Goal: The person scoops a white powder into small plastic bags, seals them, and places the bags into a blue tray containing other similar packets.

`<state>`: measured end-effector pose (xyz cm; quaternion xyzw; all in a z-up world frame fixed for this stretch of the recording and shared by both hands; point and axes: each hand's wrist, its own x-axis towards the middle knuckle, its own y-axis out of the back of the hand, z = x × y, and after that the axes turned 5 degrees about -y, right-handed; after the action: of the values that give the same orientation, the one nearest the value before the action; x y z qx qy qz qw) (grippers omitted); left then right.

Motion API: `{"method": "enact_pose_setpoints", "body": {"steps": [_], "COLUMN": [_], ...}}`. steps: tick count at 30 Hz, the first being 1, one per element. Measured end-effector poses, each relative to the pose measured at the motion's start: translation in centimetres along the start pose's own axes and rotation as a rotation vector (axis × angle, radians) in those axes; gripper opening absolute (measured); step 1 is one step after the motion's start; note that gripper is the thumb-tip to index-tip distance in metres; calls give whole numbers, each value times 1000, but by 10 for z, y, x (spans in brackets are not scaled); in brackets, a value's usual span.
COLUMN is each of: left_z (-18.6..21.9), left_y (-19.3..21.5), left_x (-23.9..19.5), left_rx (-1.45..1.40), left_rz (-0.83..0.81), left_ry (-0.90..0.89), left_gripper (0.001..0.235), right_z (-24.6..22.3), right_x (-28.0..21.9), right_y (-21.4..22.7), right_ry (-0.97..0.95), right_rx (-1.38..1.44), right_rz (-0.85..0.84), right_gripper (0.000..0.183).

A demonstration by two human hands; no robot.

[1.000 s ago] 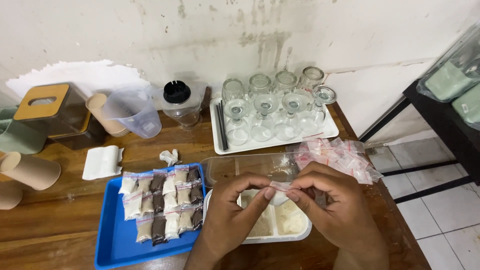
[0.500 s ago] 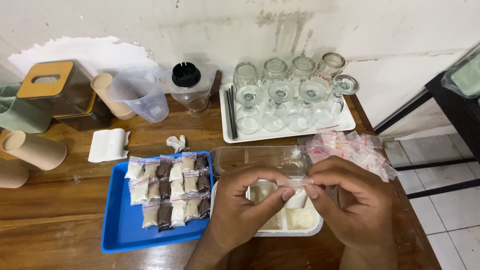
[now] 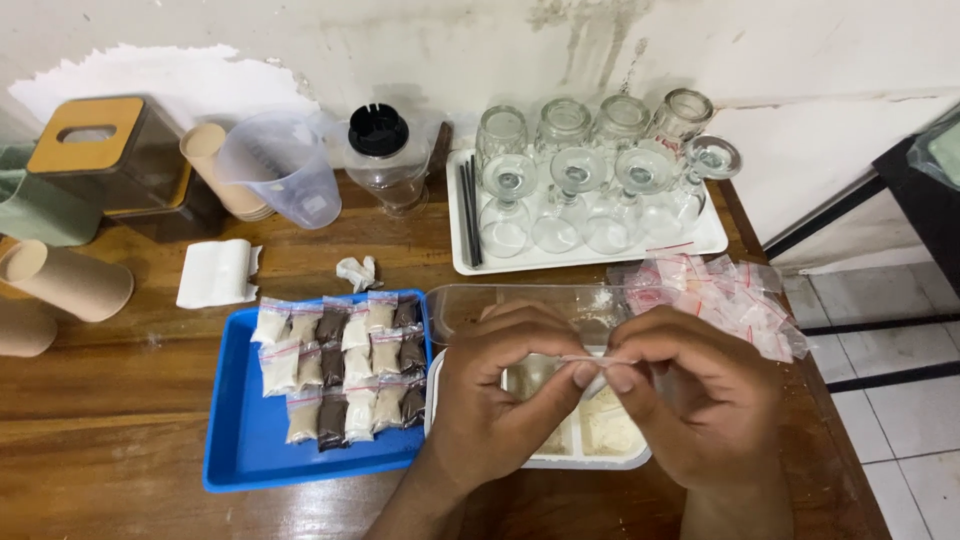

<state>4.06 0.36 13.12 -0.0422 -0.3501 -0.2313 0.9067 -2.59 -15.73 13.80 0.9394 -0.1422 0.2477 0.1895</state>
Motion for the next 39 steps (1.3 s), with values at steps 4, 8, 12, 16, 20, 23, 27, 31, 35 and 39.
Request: {"method": "enact_pose_setpoints", "body": {"steps": [4, 8, 12, 16, 20, 23, 27, 31, 35, 39], "left_z": [-5, -8, -9, -17, -15, -13, -16, -12, -9, -15], "left_y": [-3, -3, -5, -6, -3, -2, -3, 3, 7, 4], "left_x": [-5, -12, -9, -15, -17, -19, -18, -15, -11, -8], "left_rx": [24, -16, -80, -143, -110, -47, 65, -6, 36, -69], "left_rz": [-21, 50, 57, 41, -5, -14, -31, -56, -35, 28], "left_ry": [62, 3, -75, -40, -29, -22, -11, -59, -69, 43], "left_gripper": [17, 9, 15, 11, 10, 8, 9, 10, 10, 6], "right_z": [-7, 1, 25, 34, 38, 39, 43, 15, 2, 4], "right_x": [-3, -11, -20, -20, -24, -25, -21, -15, -11, -6], "right_y": [6, 9, 10, 16, 18, 17, 16, 4, 2, -5], "right_ry": [-46, -120, -70, -69, -66, -64, 15, -42, -123, -112], "right_rx": [-67, -186, -136, -212, -248, -262, -249, -279, -215, -88], "right_rz": [53, -27, -17, -26, -33, -17, -17, 2, -15, 58], "right_gripper": [16, 13, 13, 15, 16, 16, 17, 18, 18, 22]}}
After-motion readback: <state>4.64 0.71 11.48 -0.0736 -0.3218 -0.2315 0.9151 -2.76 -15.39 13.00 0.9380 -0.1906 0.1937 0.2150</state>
